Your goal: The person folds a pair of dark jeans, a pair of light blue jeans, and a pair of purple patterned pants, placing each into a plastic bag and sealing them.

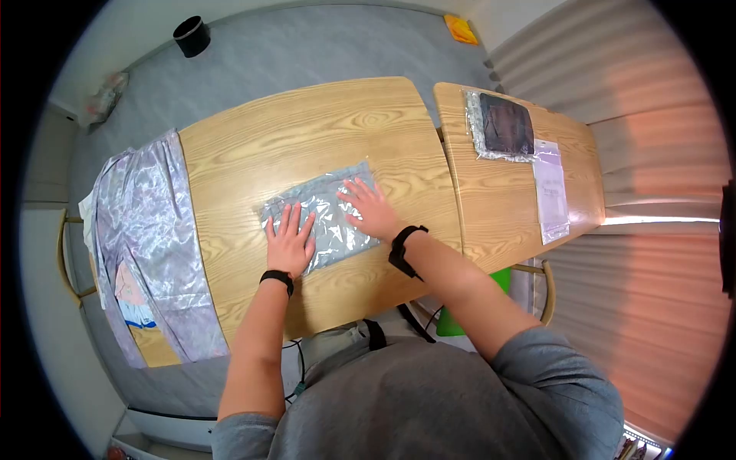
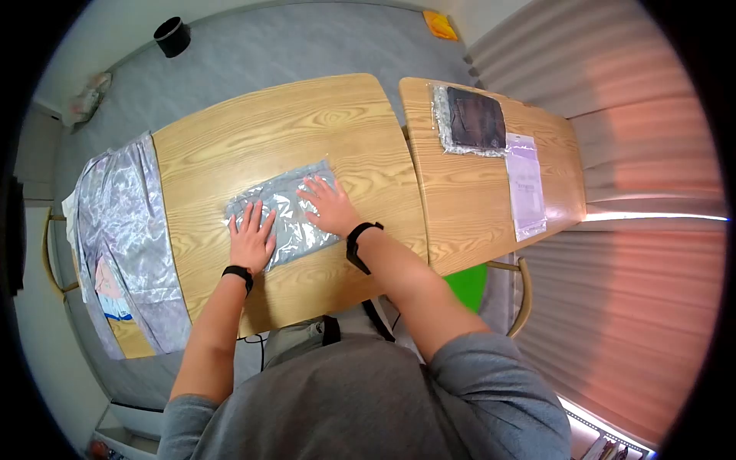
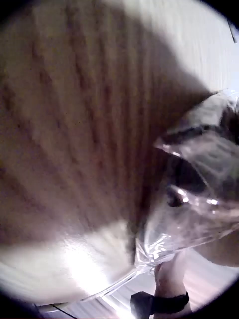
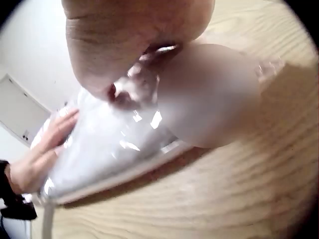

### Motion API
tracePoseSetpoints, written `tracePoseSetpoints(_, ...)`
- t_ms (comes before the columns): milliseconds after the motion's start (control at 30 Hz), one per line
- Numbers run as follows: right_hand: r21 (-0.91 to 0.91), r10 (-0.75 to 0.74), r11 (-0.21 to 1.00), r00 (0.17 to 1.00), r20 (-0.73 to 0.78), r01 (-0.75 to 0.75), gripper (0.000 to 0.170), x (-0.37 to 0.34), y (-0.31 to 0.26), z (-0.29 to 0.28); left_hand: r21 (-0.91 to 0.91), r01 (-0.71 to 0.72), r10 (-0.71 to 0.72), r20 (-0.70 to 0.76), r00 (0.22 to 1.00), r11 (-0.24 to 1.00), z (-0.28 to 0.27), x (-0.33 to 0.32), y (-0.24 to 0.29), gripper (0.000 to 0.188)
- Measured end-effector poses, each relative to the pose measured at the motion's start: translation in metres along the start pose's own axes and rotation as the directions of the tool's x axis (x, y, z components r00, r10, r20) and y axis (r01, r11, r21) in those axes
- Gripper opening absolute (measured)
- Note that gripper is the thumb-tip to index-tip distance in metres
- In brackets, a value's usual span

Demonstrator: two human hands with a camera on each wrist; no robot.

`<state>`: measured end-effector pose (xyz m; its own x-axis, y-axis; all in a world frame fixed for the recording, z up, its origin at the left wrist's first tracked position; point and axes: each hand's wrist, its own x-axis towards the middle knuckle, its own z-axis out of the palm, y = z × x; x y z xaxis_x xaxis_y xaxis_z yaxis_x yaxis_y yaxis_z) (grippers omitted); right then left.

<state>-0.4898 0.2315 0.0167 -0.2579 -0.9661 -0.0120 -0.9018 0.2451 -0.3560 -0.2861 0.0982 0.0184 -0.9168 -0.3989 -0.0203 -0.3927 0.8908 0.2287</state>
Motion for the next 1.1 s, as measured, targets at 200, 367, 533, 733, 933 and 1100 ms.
tracePoseSetpoints(200,0.102,-0.052,0.992,0.979,-0.195,0.073,0.039,-0.036,-0.019,-0.039,-0.145,0.025,-0.028,-0.02,0.999,0.989,-0.016,-0.005,-0.002,0.046)
tracePoseSetpoints(367,0.12,-0.041,0.99,0.975,-0.217,0.068,0.036,-0.099,-0.019,-0.02,-0.168,-0.201,0.178,-0.14,0.974,0.965,-0.039,-0.042,0.007,0.042)
tracePoseSetpoints(533,0.1,0.072,0.993,0.983,-0.168,-0.056,0.046,-0.103,-0.014,-0.009,-0.05,-0.005,0.002,-0.052,0.999,0.999,-0.033,-0.066,0.017,0.053)
tracePoseSetpoints(733,0.242,0.169,0.962,0.969,-0.179,-0.123,0.059,-0.09,-0.013,-0.002,-0.202,-0.005,-0.01,-0.074,0.997,0.979,-0.007,-0.061,0.0,0.056)
tracePoseSetpoints(933,0.564,0.296,0.808,0.946,-0.134,-0.173,0.064,-0.093,-0.02,-0.035,-0.511,0.063,-0.106,-0.056,0.993,0.857,-0.043,-0.055,-0.016,0.036)
tracePoseSetpoints(1100,0.633,0.223,0.749,0.974,0.037,-0.196,0.063,-0.1,-0.023,-0.084,-0.733,0.289,-0.192,0.217,0.957,0.615,-0.117,-0.063,-0.024,0.024)
